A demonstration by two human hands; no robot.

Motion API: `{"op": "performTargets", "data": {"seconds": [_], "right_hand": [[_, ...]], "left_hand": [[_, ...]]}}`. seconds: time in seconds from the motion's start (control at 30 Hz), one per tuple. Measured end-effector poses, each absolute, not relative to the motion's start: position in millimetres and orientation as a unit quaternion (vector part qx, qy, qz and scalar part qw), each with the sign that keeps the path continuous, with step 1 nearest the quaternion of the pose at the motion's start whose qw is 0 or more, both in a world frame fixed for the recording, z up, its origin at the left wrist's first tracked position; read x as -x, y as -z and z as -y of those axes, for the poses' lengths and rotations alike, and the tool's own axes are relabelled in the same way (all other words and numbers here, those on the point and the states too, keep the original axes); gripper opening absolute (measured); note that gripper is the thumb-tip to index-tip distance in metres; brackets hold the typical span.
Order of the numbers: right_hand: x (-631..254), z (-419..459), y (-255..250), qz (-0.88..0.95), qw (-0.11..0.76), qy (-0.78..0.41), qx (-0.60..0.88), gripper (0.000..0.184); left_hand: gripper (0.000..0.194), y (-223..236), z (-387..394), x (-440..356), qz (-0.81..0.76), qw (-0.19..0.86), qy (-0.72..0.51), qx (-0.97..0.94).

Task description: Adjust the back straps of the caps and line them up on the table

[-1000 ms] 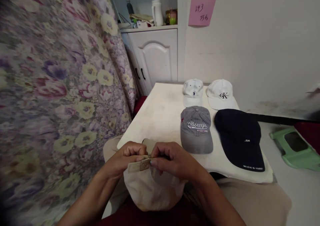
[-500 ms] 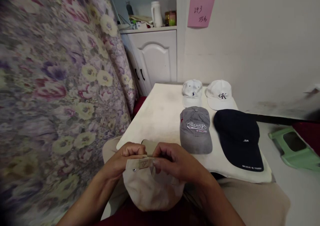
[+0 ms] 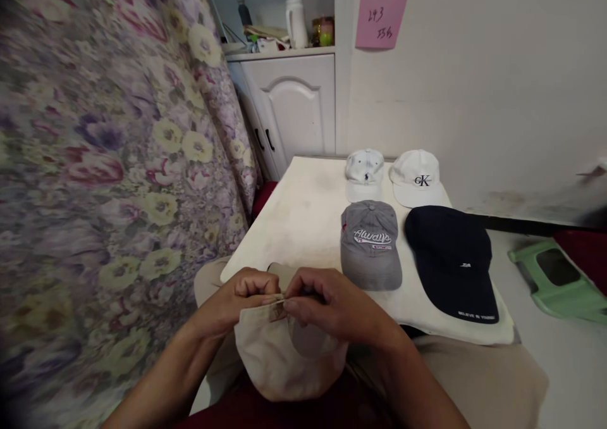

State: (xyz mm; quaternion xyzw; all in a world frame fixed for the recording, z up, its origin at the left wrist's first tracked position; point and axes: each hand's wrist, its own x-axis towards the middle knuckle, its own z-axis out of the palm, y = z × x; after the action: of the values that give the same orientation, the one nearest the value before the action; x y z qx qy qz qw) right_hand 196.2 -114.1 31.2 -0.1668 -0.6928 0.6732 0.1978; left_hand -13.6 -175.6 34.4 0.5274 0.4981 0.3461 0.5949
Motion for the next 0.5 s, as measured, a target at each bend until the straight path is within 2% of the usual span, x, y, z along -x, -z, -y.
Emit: {"op": "performTargets", "data": {"seconds": [0.3,0.5], "right_hand": [[-186,116,-37,0.722,0.185,-0.620,0.246,0.023],[-183,114,-31,0.672,0.186,-0.677,0.236,0.025]], "left_hand": [[0.047,-45,175,4,-0.519,0.578,-0.338,-0.532],[0.046,-47,176,7,-0.487,0.608,-0.329,-0.533]]}}
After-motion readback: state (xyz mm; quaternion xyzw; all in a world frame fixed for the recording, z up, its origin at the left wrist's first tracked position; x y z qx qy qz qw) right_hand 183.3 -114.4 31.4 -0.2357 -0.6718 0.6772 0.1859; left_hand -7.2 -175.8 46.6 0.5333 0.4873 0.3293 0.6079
